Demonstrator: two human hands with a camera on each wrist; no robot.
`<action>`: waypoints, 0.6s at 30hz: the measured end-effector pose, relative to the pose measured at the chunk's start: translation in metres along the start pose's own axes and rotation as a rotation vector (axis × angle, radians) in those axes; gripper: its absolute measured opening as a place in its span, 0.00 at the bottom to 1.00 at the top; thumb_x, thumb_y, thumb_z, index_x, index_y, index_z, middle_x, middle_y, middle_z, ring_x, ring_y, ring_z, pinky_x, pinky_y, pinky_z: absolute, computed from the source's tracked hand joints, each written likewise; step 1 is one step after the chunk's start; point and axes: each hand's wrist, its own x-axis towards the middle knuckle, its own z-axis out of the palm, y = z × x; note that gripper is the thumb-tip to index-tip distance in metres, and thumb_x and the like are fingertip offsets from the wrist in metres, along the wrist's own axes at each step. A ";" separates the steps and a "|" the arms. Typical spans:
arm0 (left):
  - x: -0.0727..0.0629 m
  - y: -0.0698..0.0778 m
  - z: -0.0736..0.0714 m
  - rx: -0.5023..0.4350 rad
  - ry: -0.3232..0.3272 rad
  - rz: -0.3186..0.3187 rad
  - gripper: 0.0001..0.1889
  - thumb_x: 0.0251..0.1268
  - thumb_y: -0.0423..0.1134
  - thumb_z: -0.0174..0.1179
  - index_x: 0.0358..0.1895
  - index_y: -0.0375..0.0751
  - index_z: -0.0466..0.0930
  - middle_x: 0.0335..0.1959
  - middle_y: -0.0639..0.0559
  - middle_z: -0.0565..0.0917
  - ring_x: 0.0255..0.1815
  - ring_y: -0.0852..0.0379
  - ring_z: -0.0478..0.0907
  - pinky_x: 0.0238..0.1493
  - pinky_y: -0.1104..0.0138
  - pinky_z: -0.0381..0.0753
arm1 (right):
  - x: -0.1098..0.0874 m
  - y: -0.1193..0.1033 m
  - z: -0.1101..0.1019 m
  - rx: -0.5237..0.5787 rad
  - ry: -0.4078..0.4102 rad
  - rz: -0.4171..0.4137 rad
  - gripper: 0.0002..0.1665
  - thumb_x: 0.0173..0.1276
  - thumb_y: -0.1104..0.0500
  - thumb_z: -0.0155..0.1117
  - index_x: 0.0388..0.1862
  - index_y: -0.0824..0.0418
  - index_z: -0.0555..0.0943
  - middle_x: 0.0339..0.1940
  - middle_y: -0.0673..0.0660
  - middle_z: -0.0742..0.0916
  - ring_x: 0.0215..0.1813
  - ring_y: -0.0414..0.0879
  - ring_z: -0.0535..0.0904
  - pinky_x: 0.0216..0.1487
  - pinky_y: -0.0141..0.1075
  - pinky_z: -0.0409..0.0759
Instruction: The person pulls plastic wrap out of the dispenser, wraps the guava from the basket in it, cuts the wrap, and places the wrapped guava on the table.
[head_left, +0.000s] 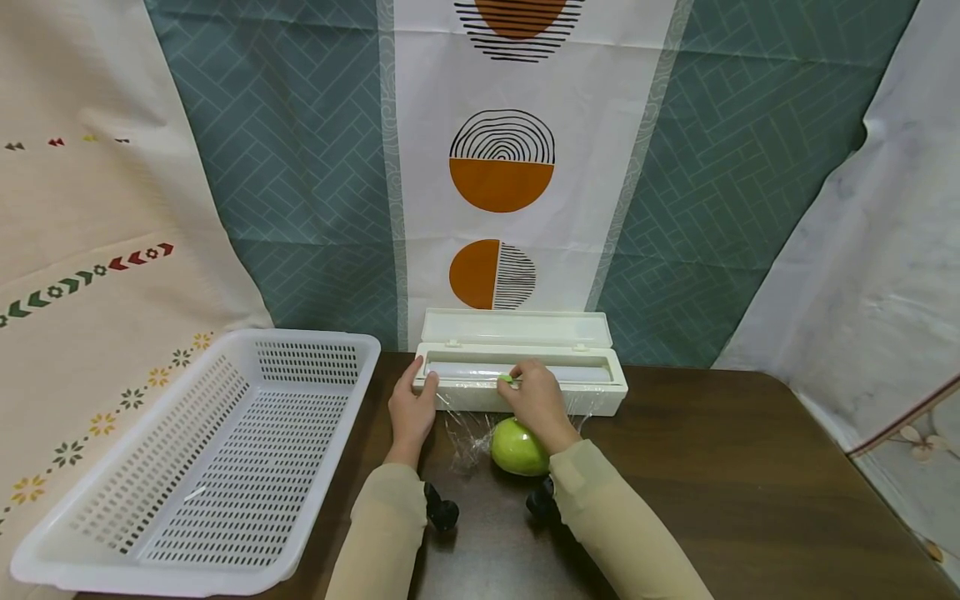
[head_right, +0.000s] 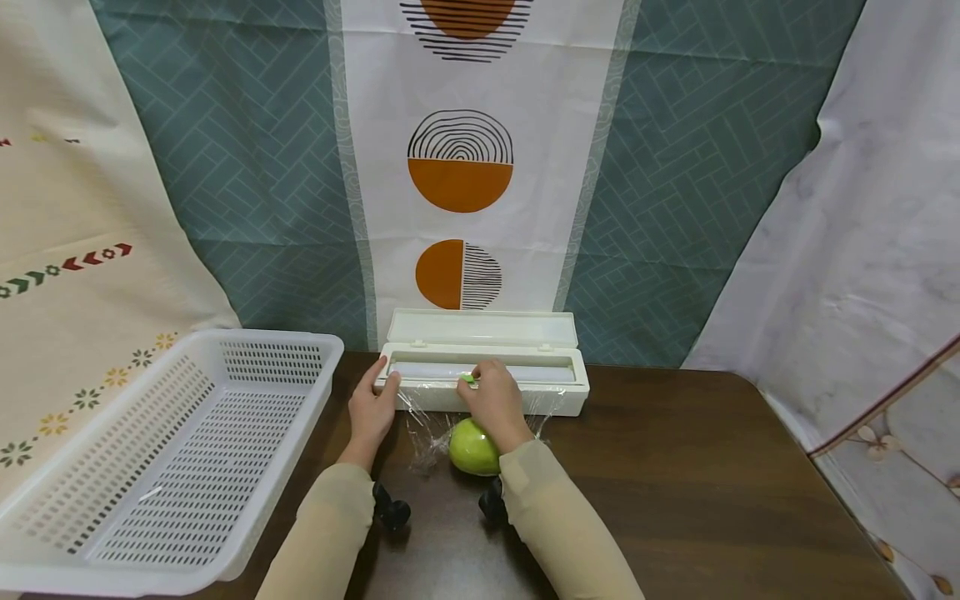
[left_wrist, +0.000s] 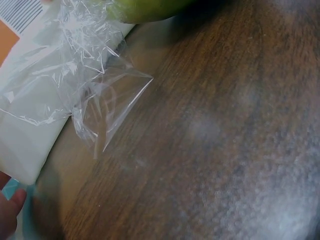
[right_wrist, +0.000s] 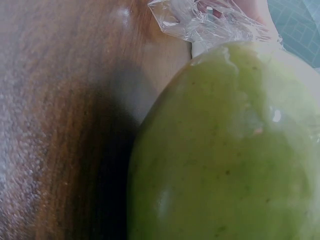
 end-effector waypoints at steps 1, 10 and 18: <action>0.000 0.000 0.000 -0.001 -0.001 -0.002 0.23 0.66 0.43 0.57 0.65 0.49 0.71 0.65 0.40 0.71 0.69 0.42 0.64 0.69 0.50 0.60 | 0.000 0.000 0.000 0.000 -0.001 0.004 0.15 0.60 0.53 0.64 0.35 0.65 0.81 0.39 0.60 0.84 0.40 0.53 0.80 0.44 0.44 0.79; -0.001 -0.001 0.000 -0.018 -0.025 0.002 0.24 0.68 0.45 0.54 0.66 0.49 0.69 0.67 0.42 0.70 0.70 0.42 0.62 0.69 0.49 0.59 | -0.001 -0.001 -0.002 -0.011 0.003 0.013 0.15 0.60 0.53 0.62 0.35 0.65 0.82 0.39 0.59 0.84 0.40 0.52 0.80 0.44 0.44 0.79; -0.001 0.000 -0.001 -0.023 -0.032 0.000 0.24 0.68 0.45 0.54 0.67 0.50 0.69 0.67 0.42 0.69 0.71 0.43 0.61 0.70 0.49 0.59 | -0.001 0.000 -0.002 -0.008 0.002 0.022 0.15 0.60 0.53 0.62 0.35 0.65 0.82 0.38 0.59 0.84 0.40 0.52 0.80 0.44 0.43 0.79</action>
